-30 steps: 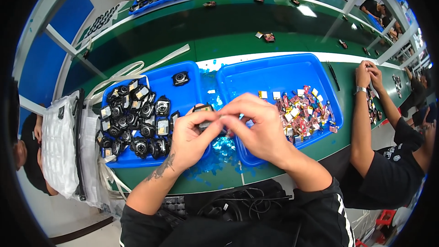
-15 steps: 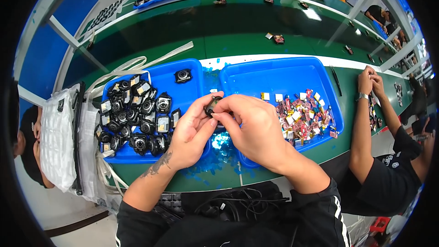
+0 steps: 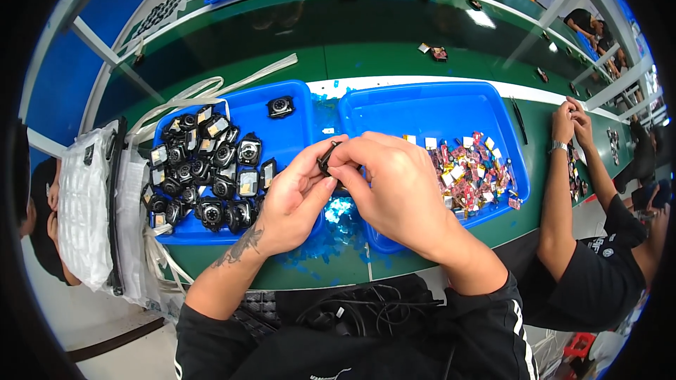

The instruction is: Manually assemble components of a portable electronic device, specifically attaching thin strips and wiring.

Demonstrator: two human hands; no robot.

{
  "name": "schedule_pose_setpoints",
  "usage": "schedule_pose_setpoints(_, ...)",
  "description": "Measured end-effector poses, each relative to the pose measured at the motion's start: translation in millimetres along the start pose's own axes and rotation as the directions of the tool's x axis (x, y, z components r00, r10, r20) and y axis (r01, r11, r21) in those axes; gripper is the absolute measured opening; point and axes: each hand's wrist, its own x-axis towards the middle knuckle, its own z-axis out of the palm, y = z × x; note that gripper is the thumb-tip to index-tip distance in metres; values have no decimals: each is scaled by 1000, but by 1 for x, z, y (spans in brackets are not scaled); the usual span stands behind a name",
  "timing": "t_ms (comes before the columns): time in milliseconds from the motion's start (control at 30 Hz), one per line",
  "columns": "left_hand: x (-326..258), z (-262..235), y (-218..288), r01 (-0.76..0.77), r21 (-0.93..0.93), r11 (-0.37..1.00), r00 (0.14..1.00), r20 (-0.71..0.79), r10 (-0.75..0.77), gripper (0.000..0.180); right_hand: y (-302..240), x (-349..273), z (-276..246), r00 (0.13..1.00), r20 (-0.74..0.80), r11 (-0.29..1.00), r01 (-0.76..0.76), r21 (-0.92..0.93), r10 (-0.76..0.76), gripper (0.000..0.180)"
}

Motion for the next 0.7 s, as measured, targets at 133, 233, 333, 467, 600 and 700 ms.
schedule_pose_setpoints(133,-1,-2,1,26,134,991,999,24,-30,45,-3,1,-7,998,9,997,62,-55,-62,16)
schedule_pose_setpoints(233,-2,-4,2,2,182,983,995,95,-20,44,-7,-2,-13,996,42,997,-72,-40,74,24)
schedule_pose_setpoints(333,1,3,0,-26,-81,996,1000,-7,26,49,7,3,-6,1000,-18,996,-9,85,10,24)
schedule_pose_setpoints(467,4,7,1,-66,-241,968,986,-165,26,55,8,-15,-9,986,-43,894,-128,430,162,31)
schedule_pose_setpoints(600,5,0,-4,-111,-186,976,985,-154,83,46,12,-31,-9,979,91,911,-201,359,180,20)
schedule_pose_setpoints(700,3,-5,2,-298,506,809,942,18,335,31,12,-30,-9,956,75,774,-275,571,284,14)
